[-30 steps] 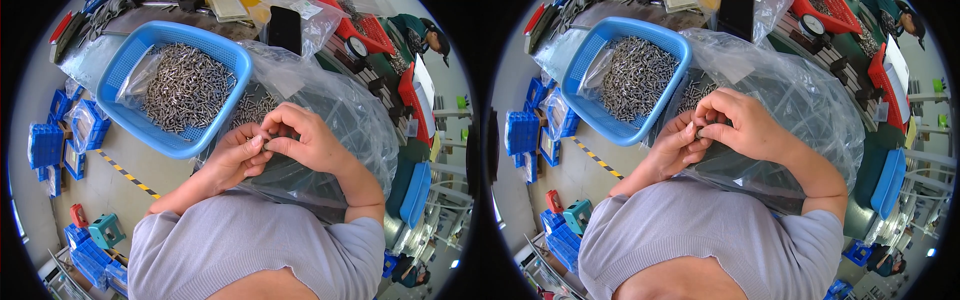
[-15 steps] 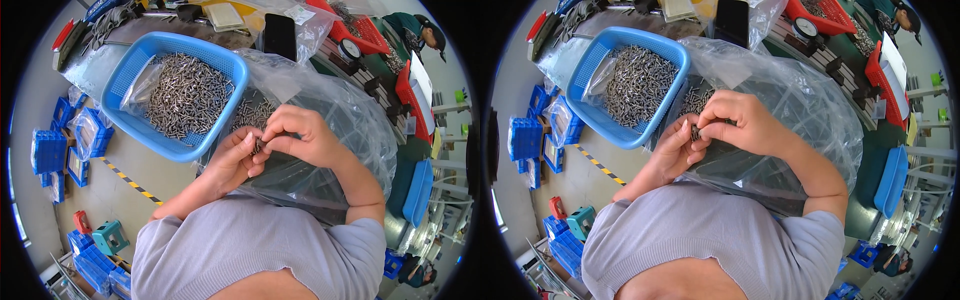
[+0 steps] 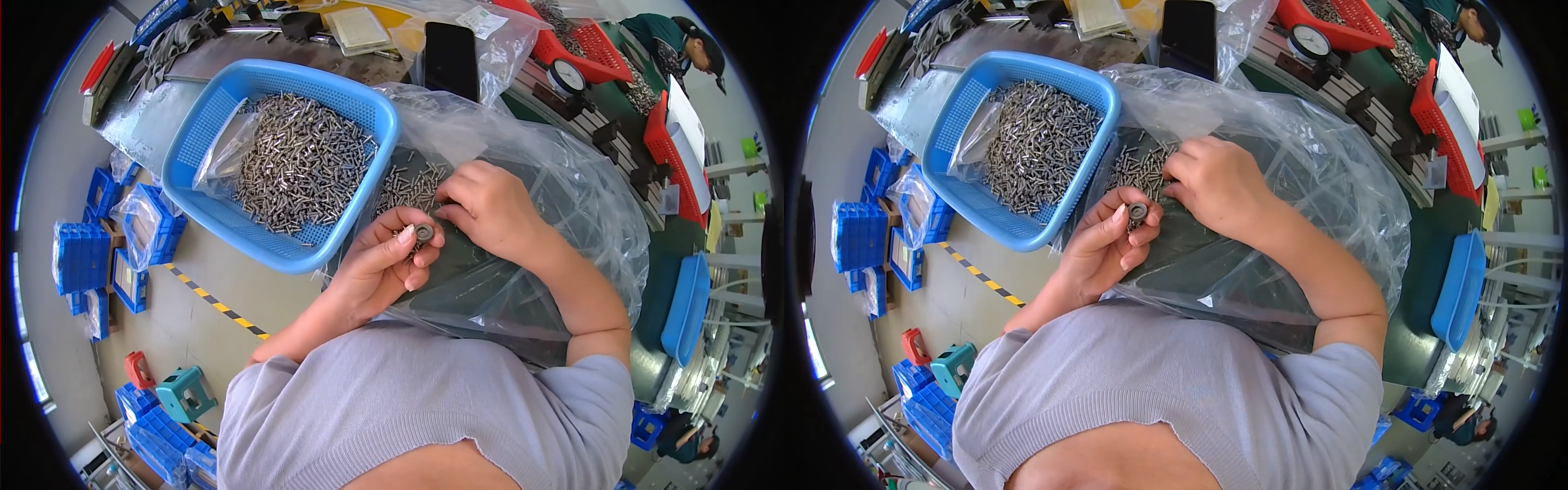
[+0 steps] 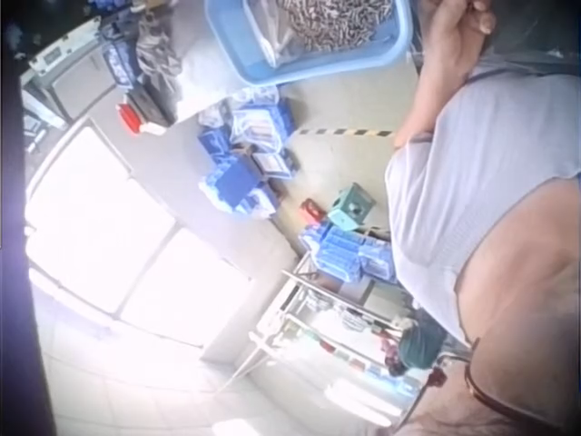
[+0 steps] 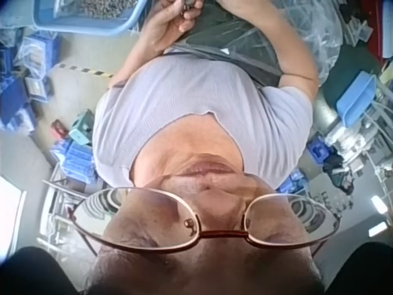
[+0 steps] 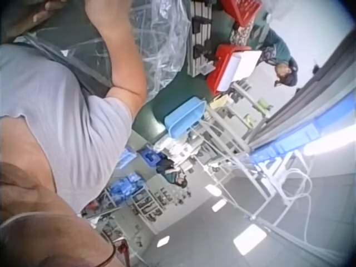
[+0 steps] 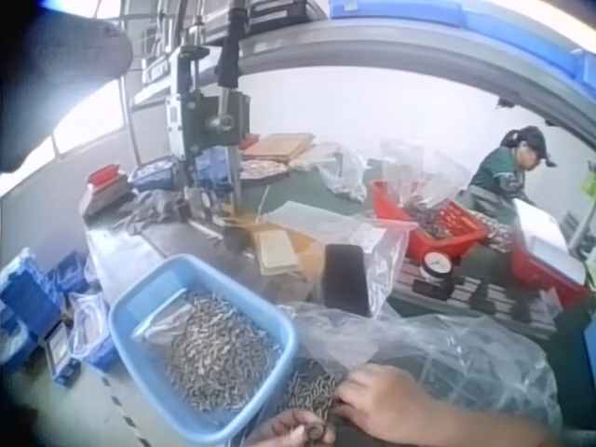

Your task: Assembling small metal components by inserting pins into circular bases.

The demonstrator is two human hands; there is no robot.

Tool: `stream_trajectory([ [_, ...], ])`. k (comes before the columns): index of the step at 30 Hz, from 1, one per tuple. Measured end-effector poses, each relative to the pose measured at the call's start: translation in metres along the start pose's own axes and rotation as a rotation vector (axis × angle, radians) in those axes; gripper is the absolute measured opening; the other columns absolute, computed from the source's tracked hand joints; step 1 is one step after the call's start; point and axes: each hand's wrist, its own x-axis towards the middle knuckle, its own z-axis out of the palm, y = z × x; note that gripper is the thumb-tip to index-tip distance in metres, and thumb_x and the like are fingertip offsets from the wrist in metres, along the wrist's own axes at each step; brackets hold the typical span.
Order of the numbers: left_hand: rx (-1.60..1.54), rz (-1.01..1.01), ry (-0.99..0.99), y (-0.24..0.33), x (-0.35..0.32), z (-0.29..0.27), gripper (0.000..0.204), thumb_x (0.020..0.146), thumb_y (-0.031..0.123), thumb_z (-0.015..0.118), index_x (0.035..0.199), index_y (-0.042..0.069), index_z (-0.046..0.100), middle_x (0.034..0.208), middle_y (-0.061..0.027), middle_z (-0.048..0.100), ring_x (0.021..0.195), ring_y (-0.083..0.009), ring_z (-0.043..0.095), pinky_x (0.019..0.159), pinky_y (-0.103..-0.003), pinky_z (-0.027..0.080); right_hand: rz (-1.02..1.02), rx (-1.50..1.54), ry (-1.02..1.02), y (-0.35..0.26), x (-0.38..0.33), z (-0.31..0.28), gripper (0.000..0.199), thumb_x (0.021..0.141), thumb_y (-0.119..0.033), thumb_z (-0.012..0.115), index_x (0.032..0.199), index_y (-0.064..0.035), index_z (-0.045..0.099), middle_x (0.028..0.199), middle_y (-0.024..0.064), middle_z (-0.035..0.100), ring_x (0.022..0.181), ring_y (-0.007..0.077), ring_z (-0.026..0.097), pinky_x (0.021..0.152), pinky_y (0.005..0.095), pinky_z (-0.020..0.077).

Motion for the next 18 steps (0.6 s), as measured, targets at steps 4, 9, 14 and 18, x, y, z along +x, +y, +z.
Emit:
stream_trajectory([
  [4,0.009,0.0,0.006,0.001,0.0,0.001,0.019,0.093,0.019,0.056,0.108,0.007,0.052,0.099,-0.0087,0.055,0.075,-0.0101,0.046,0.056,-0.021,0.04,-0.043,0.016,0.003,0.0,0.001,0.0,0.015,0.07,-0.008,0.069,0.081,-0.0041,0.059,0.078,0.0105,0.058,0.075,0.0301,0.057,0.065,0.0379,0.0466],
  [9,-0.009,0.007,-0.014,0.0,-0.001,-0.002,0.019,0.093,0.021,0.057,0.107,0.008,0.053,0.097,-0.008,0.056,0.074,-0.0093,0.045,0.056,-0.021,0.039,0.377,0.616,-0.084,-0.015,0.003,-0.022,0.012,0.077,-0.005,0.068,0.087,-0.0034,0.062,0.08,0.0032,0.063,0.073,0.012,0.06,0.066,0.0265,0.0467],
  [14,-0.015,-0.017,-0.017,0.001,-0.001,-0.002,0.021,0.093,0.023,0.058,0.107,0.009,0.053,0.095,-0.0078,0.056,0.071,-0.0087,0.044,0.054,-0.02,0.037,0.17,0.83,-0.032,-0.026,-0.003,-0.016,0.012,0.079,0.004,0.067,0.088,-0.0016,0.061,0.088,0.0047,0.062,0.079,0.012,0.058,0.07,0.0249,0.0466],
  [18,-0.006,-0.026,0.006,0.001,-0.002,-0.001,0.022,0.093,0.023,0.058,0.107,0.009,0.052,0.094,-0.0082,0.057,0.07,-0.0084,0.044,0.053,-0.02,0.037,0.052,0.697,0.023,-0.027,0.0,-0.01,0.012,0.078,0.002,0.068,0.086,-0.0029,0.061,0.087,0.0051,0.061,0.079,0.0146,0.058,0.068,0.0262,0.0465],
])
